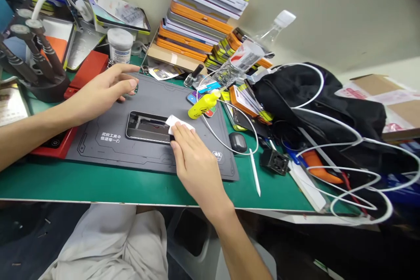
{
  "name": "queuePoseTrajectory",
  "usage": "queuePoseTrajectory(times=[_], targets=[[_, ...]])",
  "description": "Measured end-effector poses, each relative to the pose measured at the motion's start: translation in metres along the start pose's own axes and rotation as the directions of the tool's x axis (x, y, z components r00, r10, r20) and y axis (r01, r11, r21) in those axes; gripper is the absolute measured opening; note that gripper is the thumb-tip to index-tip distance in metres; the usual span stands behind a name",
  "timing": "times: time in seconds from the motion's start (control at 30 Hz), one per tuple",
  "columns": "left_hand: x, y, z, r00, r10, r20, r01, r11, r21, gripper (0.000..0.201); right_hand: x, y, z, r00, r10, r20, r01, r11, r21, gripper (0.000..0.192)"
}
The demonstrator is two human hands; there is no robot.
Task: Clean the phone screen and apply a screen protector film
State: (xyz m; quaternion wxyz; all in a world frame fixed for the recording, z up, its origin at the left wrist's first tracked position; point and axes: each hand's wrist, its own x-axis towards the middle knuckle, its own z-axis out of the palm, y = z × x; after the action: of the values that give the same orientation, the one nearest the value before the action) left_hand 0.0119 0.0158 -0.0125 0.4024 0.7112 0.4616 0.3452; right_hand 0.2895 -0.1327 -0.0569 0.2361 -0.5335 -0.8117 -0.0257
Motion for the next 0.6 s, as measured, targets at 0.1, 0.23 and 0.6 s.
queuePoseTrajectory(times=[0.1,0.23,0.6], targets=[[-0.006,0.004,0.0,0.997,0.077,0.019,-0.079,0.993,0.087,0.076,0.01,0.009,0.004,0.999,0.032,0.0,-0.032,0.999,0.033,0.049],[-0.012,0.002,0.0,0.977,0.183,0.104,-0.204,0.946,0.252,0.078,-0.007,0.009,-0.001,0.991,-0.047,-0.125,0.048,0.999,0.003,0.035],[-0.011,-0.007,0.002,0.859,0.432,0.274,-0.512,0.725,0.461,0.066,0.001,0.075,-0.046,0.943,0.042,-0.33,-0.084,0.99,-0.114,0.035]])
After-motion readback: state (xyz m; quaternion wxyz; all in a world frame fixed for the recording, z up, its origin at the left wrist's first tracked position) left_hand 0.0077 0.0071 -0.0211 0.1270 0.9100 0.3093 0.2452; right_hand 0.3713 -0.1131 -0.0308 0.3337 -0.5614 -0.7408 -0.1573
